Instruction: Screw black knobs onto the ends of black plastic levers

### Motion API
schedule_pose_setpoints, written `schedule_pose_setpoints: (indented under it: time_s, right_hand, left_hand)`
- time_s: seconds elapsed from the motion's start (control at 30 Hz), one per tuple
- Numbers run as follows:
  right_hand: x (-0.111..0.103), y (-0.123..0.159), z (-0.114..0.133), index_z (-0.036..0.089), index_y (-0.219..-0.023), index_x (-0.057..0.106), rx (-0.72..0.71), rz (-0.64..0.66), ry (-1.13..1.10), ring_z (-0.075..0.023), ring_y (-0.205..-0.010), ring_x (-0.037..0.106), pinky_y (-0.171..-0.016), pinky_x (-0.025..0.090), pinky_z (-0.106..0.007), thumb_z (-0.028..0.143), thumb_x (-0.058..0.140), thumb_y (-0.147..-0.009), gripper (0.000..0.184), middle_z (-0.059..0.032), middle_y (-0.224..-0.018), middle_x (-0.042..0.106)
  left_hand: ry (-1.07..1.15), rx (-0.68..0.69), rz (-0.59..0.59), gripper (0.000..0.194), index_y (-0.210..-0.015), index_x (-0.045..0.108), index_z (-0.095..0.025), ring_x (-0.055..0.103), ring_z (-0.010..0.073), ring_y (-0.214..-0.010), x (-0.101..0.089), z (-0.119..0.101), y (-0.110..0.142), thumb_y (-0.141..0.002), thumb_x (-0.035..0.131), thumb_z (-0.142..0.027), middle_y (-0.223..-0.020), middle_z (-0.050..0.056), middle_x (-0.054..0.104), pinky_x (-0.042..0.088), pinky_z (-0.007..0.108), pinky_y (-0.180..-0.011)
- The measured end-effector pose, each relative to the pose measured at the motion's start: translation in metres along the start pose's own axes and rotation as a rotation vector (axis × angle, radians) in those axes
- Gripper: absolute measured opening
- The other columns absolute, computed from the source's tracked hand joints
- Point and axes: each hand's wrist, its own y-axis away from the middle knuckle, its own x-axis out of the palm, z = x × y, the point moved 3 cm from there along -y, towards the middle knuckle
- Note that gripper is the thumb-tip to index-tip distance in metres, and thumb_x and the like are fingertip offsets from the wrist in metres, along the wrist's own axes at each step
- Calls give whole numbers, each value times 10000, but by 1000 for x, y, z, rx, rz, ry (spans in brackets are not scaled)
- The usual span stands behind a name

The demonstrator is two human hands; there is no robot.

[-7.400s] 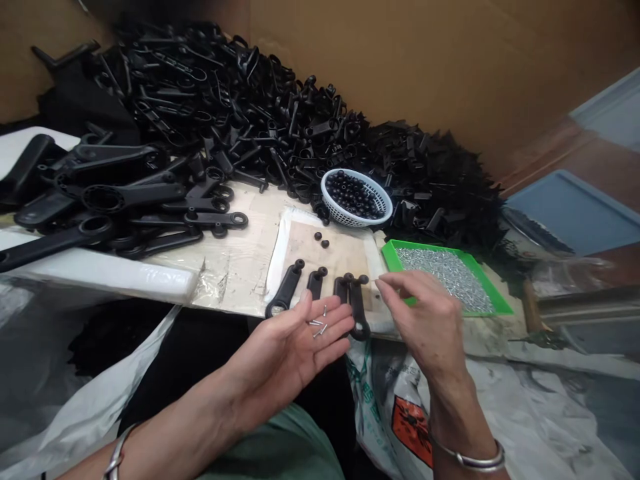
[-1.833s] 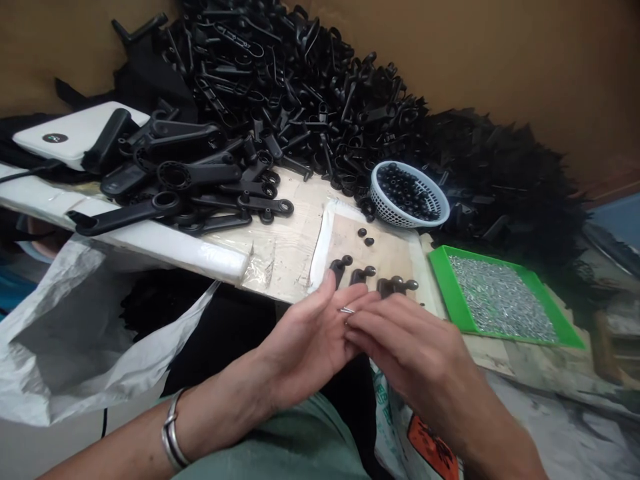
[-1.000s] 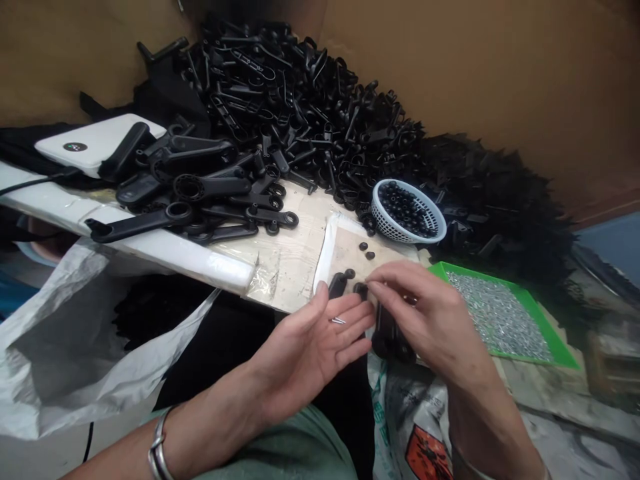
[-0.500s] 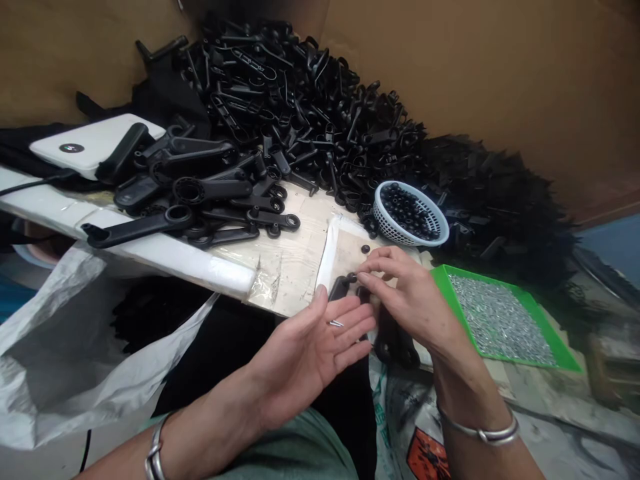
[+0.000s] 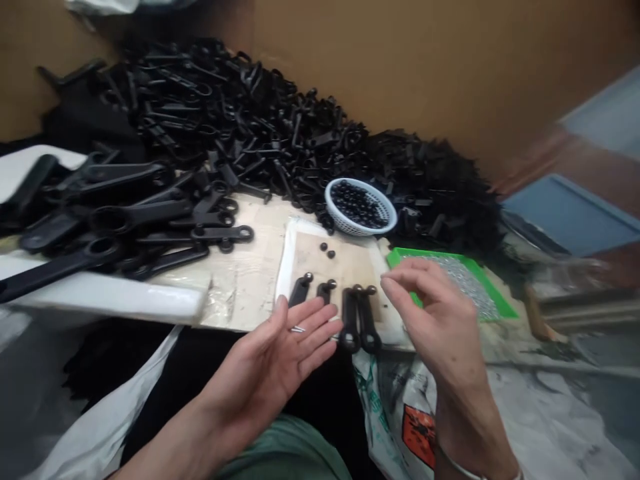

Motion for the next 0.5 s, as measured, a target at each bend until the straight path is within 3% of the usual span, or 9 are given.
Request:
schedule_pose_setpoints:
  time_s: [0.17,0.3,0.37,0.43,0.5]
  right_hand:
    - [-46,62,-46,215,-820,674,233,-247,2,-168,-899,583,-764,455,-311,281,656,-843,72,-36,-951,611]
    - [-76,102,-73,217,-850,687,283,-420,47,-164,-887,595,-730,460,-288,280,691,-813,73,-32,-952,621]
    - [-86,115,-80,213,-852,687,286,-461,87,-163,-869,595,-710,458,-283,277,687,-816,73,-35,-941,624]
    - [-92,124,-84,204,-845,685,292,-467,128,-173,-843,595,-696,459,-294,286,680,-821,86,-46,-934,629]
    - [-98,132,-88,198,-844,684,300,-472,170,-185,-828,594,-708,458,-314,301,671,-827,105,-55,-936,633]
  left_hand:
    - [-211,-102,-53,553,-1386,454,-78,539,276,-1271,33,13,-20,-963,528,-427,-1394,164,538,375,397,-1126]
    - [-403,-82,74,564,-1394,414,-13,456,288,-1345,86,31,-66,-976,498,-381,-1459,223,441,385,379,-1109]
    - [-524,-84,180,674,-1444,316,14,350,292,-1413,114,45,-95,-966,501,-424,-1529,248,310,344,383,-1130]
    - [-690,-65,270,769,-1485,218,3,194,292,-1473,139,58,-126,-954,500,-476,-1576,239,186,232,436,-1173]
    - [-818,-64,275,781,-1493,220,-44,-31,307,-1490,154,70,-154,-934,530,-493,-1604,200,72,-19,536,-1169]
